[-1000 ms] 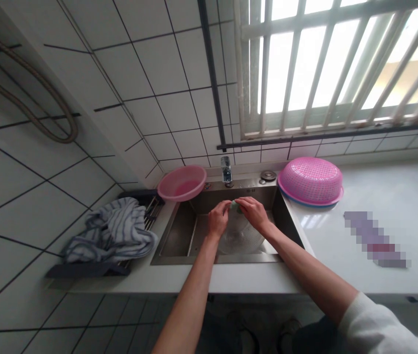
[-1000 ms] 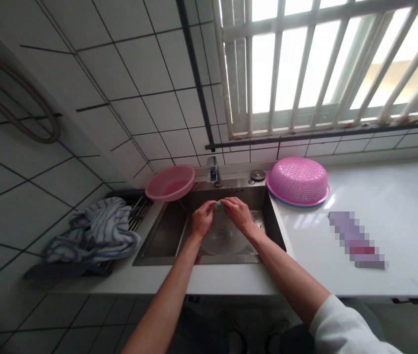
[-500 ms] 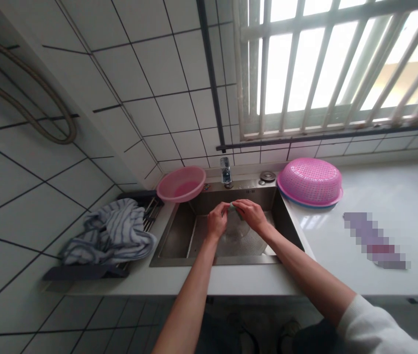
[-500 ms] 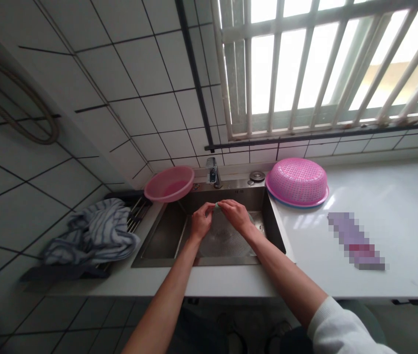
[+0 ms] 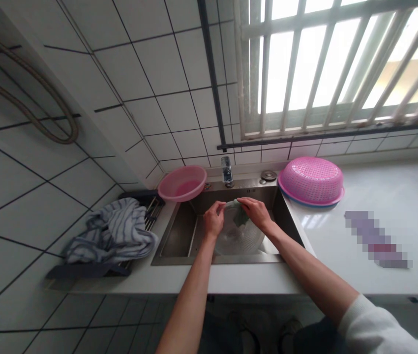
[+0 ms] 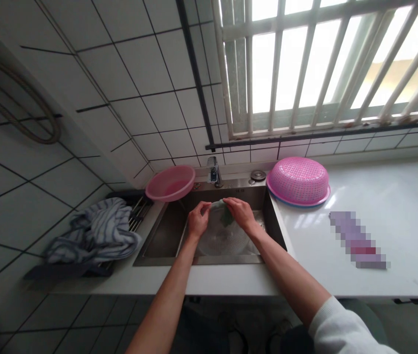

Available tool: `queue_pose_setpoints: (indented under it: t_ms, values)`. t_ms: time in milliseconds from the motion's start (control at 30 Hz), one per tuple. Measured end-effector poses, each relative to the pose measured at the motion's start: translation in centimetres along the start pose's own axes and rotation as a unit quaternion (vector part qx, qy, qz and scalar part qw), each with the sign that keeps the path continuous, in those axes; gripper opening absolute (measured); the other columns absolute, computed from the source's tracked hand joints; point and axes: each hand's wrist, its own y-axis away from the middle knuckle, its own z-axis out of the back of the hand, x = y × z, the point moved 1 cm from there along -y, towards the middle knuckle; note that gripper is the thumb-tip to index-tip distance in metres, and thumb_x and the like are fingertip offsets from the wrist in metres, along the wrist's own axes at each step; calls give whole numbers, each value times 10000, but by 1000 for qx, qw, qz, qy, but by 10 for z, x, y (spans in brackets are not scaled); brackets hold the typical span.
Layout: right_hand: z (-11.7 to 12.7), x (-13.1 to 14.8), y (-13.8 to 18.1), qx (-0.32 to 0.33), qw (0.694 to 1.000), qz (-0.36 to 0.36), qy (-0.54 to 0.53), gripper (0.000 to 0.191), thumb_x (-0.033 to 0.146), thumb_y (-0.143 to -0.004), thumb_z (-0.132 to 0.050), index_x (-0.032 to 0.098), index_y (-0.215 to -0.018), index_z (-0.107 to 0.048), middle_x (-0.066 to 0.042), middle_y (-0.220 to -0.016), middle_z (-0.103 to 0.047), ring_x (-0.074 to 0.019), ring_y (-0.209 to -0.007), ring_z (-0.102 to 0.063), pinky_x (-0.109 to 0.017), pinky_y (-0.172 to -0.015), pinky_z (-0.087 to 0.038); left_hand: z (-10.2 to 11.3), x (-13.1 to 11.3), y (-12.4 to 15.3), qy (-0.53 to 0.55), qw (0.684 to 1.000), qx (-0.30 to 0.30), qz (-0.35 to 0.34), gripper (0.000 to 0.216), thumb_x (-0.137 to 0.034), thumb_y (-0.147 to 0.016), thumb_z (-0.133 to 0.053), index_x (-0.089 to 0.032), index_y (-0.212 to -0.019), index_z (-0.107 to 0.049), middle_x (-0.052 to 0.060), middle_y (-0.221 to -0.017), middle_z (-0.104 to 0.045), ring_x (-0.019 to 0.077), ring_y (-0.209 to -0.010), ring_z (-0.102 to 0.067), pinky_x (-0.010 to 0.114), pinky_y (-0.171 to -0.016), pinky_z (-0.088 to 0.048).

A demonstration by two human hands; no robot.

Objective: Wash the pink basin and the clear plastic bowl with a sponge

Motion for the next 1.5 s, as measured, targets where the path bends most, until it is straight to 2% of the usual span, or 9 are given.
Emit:
queue_pose_setpoints:
  t_ms: [100, 300, 500, 667, 733, 900, 1100, 1300, 1500]
  values:
    - [6, -7, 1, -28, 999, -36, 8, 334, 159, -984, -612, 274, -1263, -755, -33, -1251, -777, -225, -1113, -758, -372, -1014, -612, 1, 4, 0, -14, 999, -44, 20, 107, -243, -958, -653, -281, -1044, -704, 27, -1037, -806, 214, -964, -764, 310, -858, -560]
    - [-8, 6, 3, 21, 999, 30, 17, 370, 124, -987, -582, 275, -1276, -757, -28, -1299, -759, -209, -1159, -742, -336, -1048, -594, -8, -6, 3, -9, 998, 56, -26, 135, -274, -1004, -587, -296, -1016, -720, 10, -1012, -803, 202, -961, -759, 293, -846, -554]
    - [4, -7, -1, -16, 999, -37, 11, 339, 160, -1001, -601, 265, -1286, -752, -36, -1265, -774, -226, -1133, -755, -361, -1026, -610, 2, 2, 0, -21, 999, -39, 31, 117, -234, -956, -652, -278, -1045, -713, 27, -1043, -809, 211, -969, -762, 302, -862, -557]
    - [-1, -1, 2, 36, 999, -14, 37, 357, 119, -988, -600, 250, -1283, -753, -43, -1296, -761, -224, -1156, -748, -349, -1042, -598, -7, -4, 3, -24, 999, 41, 3, 103, -244, -976, -631, -287, -1018, -715, 4, -1035, -808, 191, -975, -763, 273, -856, -546]
    - [-2, 2, 2, 48, 998, 5, 33, 363, 127, -993, -598, 261, -1296, -746, -34, -1304, -758, -217, -1168, -743, -337, -1045, -595, -6, -4, 3, -17, 999, 51, -5, 121, -220, -974, -625, -291, -1013, -715, -3, -1024, -808, 187, -965, -763, 267, -844, -543]
    - [7, -6, 1, -7, 999, -41, 21, 344, 170, -997, -621, 279, -1301, -740, -28, -1280, -768, -224, -1141, -754, -350, -1031, -603, 1, 2, 1, -19, 998, -49, 42, 124, -197, -937, -673, -270, -1030, -709, 16, -1027, -807, 201, -948, -763, 281, -848, -544]
    - [-7, 4, 4, 39, 999, 11, 22, 372, 121, -991, -583, 272, -1287, -751, -29, -1308, -756, -212, -1170, -741, -332, -1058, -586, -8, -4, 3, -7, 998, 59, -13, 120, -212, -971, -624, -284, -994, -716, 0, -1013, -808, 188, -953, -762, 269, -837, -542]
    - [3, -7, 1, -14, 999, -44, 19, 344, 170, -994, -610, 282, -1289, -749, -24, -1268, -773, -226, -1126, -758, -352, -1023, -608, -1, 5, 0, -23, 998, -42, 39, 152, -184, -935, -658, -272, -1046, -711, 23, -1040, -809, 205, -963, -764, 290, -859, -554]
    - [-7, 1, 5, 37, 999, 2, 20, 363, 147, -990, -593, 281, -1290, -748, -23, -1306, -757, -217, -1168, -742, -344, -1056, -588, -11, -3, 3, -4, 998, 55, -15, 119, -215, -966, -623, -283, -999, -715, 4, -1006, -807, 193, -944, -764, 276, -838, -547]
